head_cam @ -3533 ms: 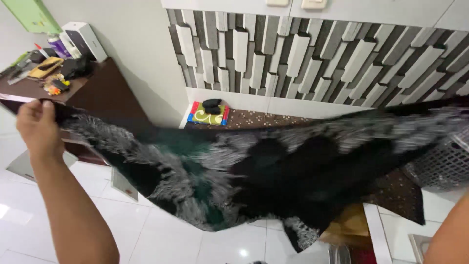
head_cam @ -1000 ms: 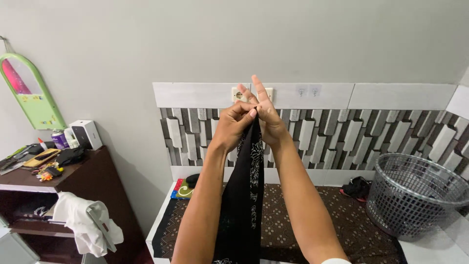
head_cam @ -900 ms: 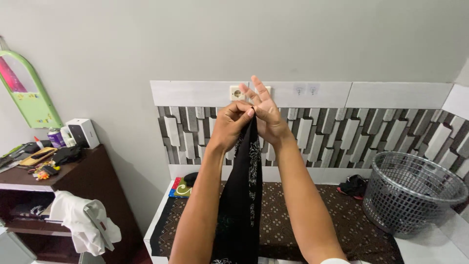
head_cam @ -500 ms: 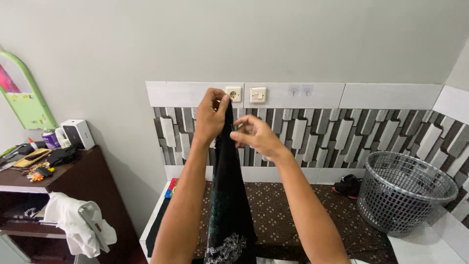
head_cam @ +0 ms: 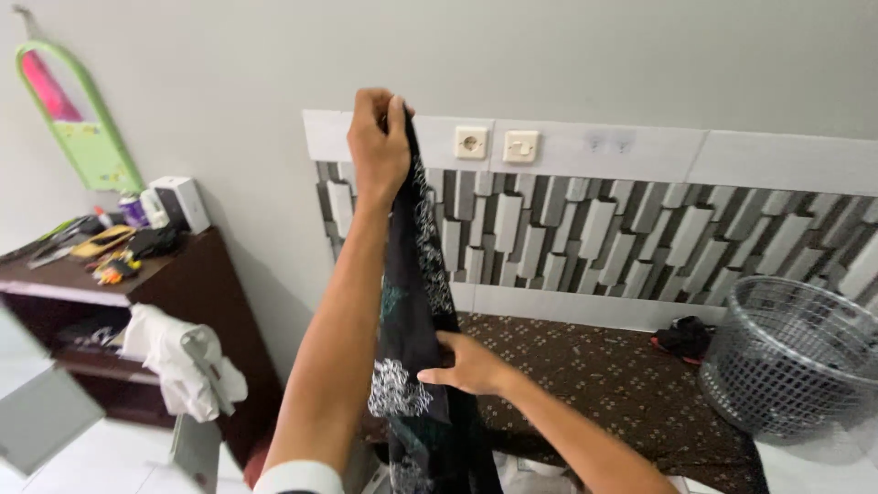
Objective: The person is folding a black patterned cloth on a flat surface.
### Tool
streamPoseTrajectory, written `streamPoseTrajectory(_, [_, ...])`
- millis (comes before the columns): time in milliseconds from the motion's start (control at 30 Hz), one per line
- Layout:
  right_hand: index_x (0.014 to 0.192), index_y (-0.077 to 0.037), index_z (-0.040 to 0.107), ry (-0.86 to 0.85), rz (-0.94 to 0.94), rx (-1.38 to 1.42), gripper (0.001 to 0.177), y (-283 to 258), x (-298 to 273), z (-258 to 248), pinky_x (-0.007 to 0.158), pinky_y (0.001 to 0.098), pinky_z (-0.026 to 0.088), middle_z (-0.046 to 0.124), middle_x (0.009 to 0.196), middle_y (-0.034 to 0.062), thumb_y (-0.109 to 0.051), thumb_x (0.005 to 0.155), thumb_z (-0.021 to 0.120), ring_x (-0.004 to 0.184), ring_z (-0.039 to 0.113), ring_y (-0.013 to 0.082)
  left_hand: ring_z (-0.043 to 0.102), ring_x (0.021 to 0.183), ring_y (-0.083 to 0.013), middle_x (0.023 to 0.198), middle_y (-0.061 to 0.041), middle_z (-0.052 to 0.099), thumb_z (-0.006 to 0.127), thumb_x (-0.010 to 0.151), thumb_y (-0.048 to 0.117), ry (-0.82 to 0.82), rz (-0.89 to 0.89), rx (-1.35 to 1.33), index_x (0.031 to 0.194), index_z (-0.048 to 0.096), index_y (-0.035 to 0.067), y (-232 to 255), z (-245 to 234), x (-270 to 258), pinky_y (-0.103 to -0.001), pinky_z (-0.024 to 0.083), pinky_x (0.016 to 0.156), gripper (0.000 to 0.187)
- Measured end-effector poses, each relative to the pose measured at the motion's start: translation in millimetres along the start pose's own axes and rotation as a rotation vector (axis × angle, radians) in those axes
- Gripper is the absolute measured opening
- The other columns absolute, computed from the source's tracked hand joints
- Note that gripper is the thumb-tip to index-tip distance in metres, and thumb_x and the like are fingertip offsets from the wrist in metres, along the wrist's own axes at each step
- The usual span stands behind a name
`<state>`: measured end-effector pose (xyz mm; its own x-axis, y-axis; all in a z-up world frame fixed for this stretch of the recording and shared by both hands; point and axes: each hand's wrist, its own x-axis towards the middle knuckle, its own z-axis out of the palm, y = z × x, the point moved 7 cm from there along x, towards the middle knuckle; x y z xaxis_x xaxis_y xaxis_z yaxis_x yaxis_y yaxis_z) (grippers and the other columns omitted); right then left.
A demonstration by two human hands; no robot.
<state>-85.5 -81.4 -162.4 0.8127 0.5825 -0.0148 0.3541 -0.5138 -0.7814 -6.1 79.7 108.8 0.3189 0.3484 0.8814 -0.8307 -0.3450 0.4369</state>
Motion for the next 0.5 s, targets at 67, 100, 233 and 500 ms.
streamPoseTrajectory(67, [0.13,-0.018,0.067,0.057,-0.003,-0.031,0.05,15.4,8.2,26.8,0.1,0.0316,0.05,0.072,0.132,0.0001,-0.035,0.083,0.071,0.117,0.068,0.0165,0.065,0.079,-0.0132,0.083,0.0,0.068,0.055,0.102,0.018,0.011,0.028,0.001,0.096,0.053,0.013,6.2,-1.6,2.6,-0.03,0.05,0.078,0.008])
streamPoseTrajectory(100, [0.122,-0.014,0.069,0.136,0.002,-0.033,0.042,22.3,10.7,32.3,0.094,0.0314,0.052,0.076,0.122,0.0022,-0.033,0.085,0.069,0.11,0.07,0.017,0.065,0.077,-0.0132,0.082,-0.001,0.069,0.054,0.102,0.019,0.02,0.026,0.0,0.097,0.053,0.013,6.9,-3.0,3.7,-0.03,0.05,0.075,0.008])
streamPoseTrajectory(233, [0.116,-0.017,0.068,0.072,0.075,-0.101,0.026,29.0,-6.3,29.8,0.062,0.0306,0.046,0.07,0.086,0.0022,-0.032,0.097,0.059,0.067,0.057,0.0138,0.065,0.073,-0.0141,0.082,0.0,0.07,0.053,0.102,0.02,0.06,0.062,0.092,0.097,0.053,0.014,-5.8,-22.6,16.6,-0.032,0.052,0.072,0.008])
streamPoseTrajectory(500, [0.126,-0.008,0.069,0.372,0.357,-0.142,0.048,35.9,-104.1,-148.2,0.105,0.0434,0.055,0.068,0.134,0.0124,-0.041,0.091,0.063,0.123,0.067,0.0268,0.056,0.08,-0.0136,0.09,-0.003,0.058,0.053,0.104,0.012,0.086,0.03,0.177,0.101,0.053,0.009,-72.7,-108.3,27.7,-0.027,0.051,0.071,0.004])
